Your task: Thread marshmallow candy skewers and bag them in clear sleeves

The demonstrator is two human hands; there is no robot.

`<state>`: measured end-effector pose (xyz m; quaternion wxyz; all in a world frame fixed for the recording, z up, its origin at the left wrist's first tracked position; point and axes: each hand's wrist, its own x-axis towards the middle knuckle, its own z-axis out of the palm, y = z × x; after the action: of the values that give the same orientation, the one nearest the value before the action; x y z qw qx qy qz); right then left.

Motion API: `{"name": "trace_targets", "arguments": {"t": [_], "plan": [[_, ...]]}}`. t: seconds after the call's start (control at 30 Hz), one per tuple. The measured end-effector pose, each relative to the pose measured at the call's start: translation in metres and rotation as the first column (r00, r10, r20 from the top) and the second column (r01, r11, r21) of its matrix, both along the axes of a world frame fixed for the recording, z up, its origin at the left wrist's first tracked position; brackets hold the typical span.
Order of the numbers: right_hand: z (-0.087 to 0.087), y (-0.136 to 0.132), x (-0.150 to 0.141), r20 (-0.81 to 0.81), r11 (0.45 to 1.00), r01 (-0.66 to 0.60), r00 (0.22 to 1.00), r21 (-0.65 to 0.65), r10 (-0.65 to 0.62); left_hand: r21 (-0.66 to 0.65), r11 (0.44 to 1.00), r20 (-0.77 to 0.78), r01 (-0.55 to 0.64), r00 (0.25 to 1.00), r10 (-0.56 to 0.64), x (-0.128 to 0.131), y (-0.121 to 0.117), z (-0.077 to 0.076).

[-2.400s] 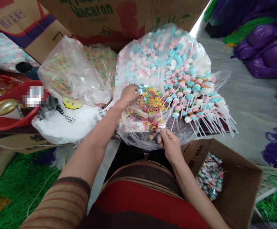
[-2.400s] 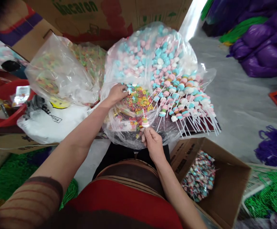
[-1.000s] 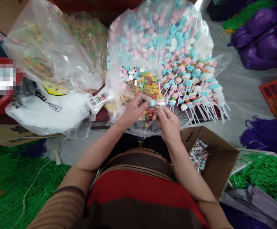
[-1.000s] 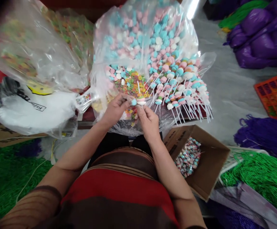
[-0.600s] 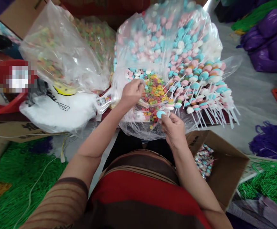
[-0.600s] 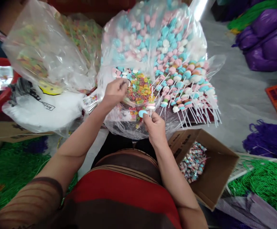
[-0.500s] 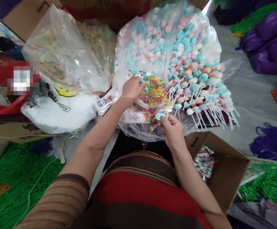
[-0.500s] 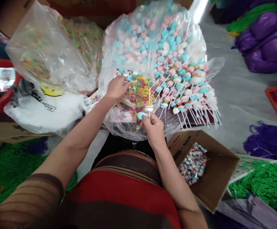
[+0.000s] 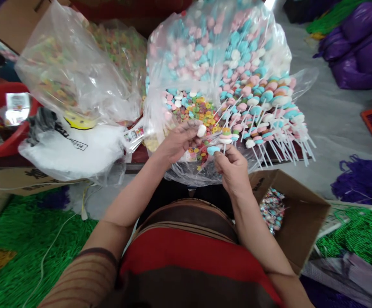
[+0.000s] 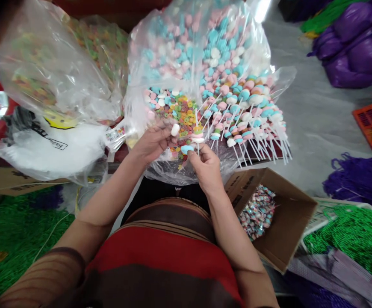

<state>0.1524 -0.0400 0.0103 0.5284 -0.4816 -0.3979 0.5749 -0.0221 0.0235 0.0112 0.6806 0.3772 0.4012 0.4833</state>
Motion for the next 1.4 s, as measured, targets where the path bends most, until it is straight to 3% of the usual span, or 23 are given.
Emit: {"name": "trace_targets", "arguments": {"t": [0.1, 0.2, 0.3, 0.4, 0.6, 0.77, 0.83, 0.97, 1.07, 1.2, 1.3, 1.4], "plan": [[0.0, -0.002, 0.0, 0.008, 1.0, -0.015, 1.0, 0.026, 0.015, 0.009, 1.0, 0.055, 0.024, 0.998, -0.024, 0.024, -0.026, -0.003], [-0.005, -0.004, 0.001, 0.017, 0.997, 0.012, 1.0, 0.075, -0.013, 0.073, 0.997, -0.025, 0.02, 1.0, -0.019, 0.035, -0.039, -0.004], [-0.009, -0.005, 0.002, 0.006, 0.993, 0.041, 0.999, 0.107, -0.042, 0.223, 0.975, -0.202, -0.014, 0.978, 0.06, 0.034, -0.044, 0.0], [-0.008, -0.005, 0.001, 0.007, 0.992, 0.043, 0.999, 0.122, -0.045, 0.336, 0.941, -0.358, 0.038, 0.929, 0.09, 0.029, -0.047, 0.005], [-0.005, -0.007, -0.001, 0.005, 0.992, 0.042, 0.999, 0.122, -0.043, 0.343, 0.934, -0.52, 0.105, 0.849, 0.095, 0.022, -0.051, 0.009], [-0.01, -0.005, 0.001, 0.129, 0.987, 0.05, 0.989, 0.151, -0.07, 0.487, 0.829, -0.608, 0.276, 0.788, 0.095, 0.019, -0.049, 0.003], [-0.011, -0.004, 0.001, 0.13, 0.989, 0.058, 0.989, 0.133, -0.075, 0.489, 0.826, -0.613, 0.279, 0.784, 0.098, 0.019, -0.048, -0.001], [-0.007, -0.004, 0.0, 0.046, 0.998, 0.017, 0.999, 0.057, -0.02, 0.432, 0.882, -0.556, 0.187, 0.826, 0.097, 0.02, -0.05, -0.007], [-0.001, -0.011, 0.005, 0.039, 0.998, 0.0, 0.999, 0.068, -0.003, 0.316, 0.945, -0.447, 0.087, 0.892, 0.067, 0.022, -0.05, -0.01], [0.008, -0.037, 0.018, 0.141, 0.994, -0.105, 0.984, -0.017, 0.106, 0.11, 0.994, -0.177, -0.022, 0.983, 0.041, 0.022, -0.043, -0.012], [0.012, -0.056, 0.023, 0.244, 0.973, -0.209, 0.943, -0.099, 0.227, 0.03, 0.999, 0.004, -0.045, 0.999, 0.045, 0.022, -0.038, -0.014], [0.012, -0.062, 0.022, 0.348, 0.971, -0.221, 0.907, -0.088, 0.238, 0.004, 0.999, 0.072, -0.054, 0.996, 0.054, 0.023, -0.036, -0.017]]}}
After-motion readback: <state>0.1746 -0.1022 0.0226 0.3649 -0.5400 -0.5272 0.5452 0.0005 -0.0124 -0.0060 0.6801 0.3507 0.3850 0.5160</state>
